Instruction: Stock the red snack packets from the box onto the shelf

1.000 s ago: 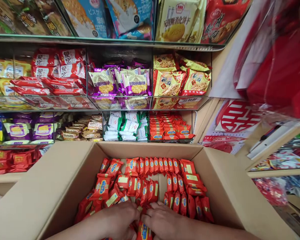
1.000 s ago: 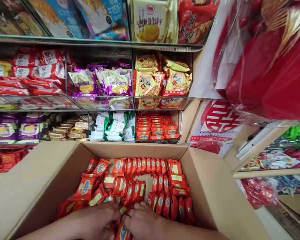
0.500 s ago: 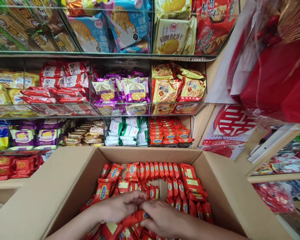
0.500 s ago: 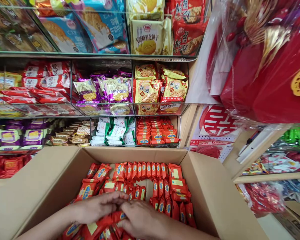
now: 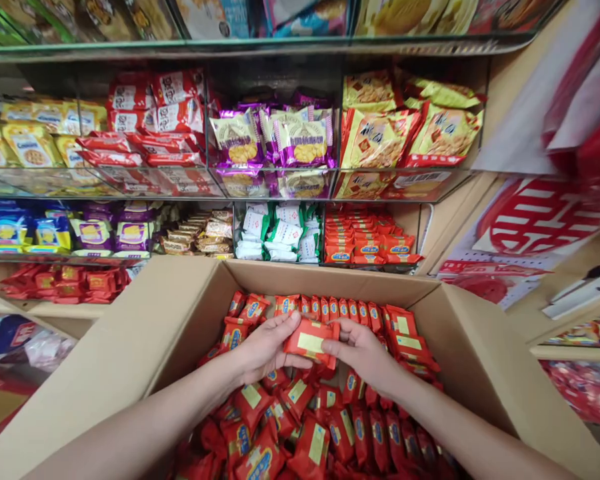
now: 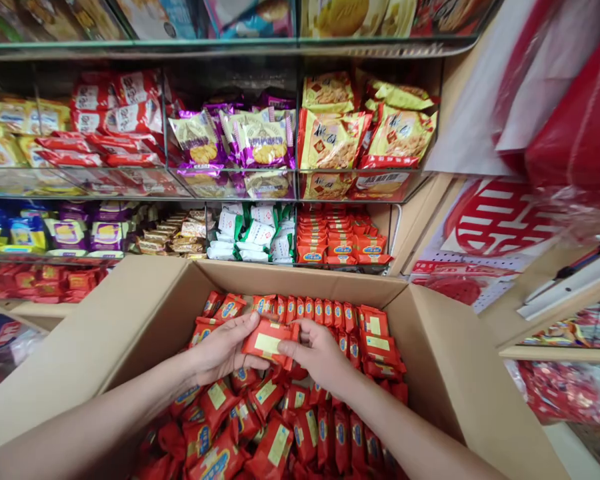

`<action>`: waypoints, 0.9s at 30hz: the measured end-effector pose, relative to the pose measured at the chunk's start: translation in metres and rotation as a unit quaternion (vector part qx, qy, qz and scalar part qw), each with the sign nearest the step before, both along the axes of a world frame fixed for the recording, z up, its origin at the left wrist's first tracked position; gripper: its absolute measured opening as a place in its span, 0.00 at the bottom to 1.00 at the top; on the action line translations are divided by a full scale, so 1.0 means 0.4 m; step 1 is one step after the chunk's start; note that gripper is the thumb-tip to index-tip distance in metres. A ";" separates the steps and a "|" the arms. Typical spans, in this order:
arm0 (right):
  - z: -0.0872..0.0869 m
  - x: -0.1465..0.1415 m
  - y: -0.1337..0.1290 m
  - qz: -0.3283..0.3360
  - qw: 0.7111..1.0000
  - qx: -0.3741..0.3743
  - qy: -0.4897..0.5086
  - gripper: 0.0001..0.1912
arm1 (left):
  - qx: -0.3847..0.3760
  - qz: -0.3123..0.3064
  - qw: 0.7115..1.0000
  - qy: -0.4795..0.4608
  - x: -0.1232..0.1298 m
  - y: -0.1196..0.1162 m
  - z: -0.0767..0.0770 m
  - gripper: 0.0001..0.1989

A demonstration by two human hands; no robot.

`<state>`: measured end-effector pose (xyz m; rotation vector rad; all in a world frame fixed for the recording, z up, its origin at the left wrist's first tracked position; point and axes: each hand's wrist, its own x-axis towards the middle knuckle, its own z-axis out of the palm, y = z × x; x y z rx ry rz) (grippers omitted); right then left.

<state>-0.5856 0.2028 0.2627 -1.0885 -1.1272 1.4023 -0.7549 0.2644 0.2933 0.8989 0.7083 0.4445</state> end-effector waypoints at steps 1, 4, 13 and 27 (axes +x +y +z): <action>0.003 0.002 -0.001 0.002 1.000 0.000 0.006 0.16 | -0.007 0.004 1.000 -0.006 0.001 0.001 0.002 0.15; 0.006 0.008 -0.005 -0.007 1.000 -0.001 -0.018 0.15 | -0.026 0.015 0.999 -0.014 0.002 0.001 0.005 0.16; 0.011 0.021 -0.012 -0.041 0.993 0.013 -0.109 0.15 | 0.030 0.009 0.998 -0.050 -0.004 0.008 -0.015 0.09; 0.004 0.003 -0.037 -0.126 0.939 0.215 -0.239 0.17 | 0.094 0.087 0.989 -0.075 0.003 -0.015 -0.015 0.28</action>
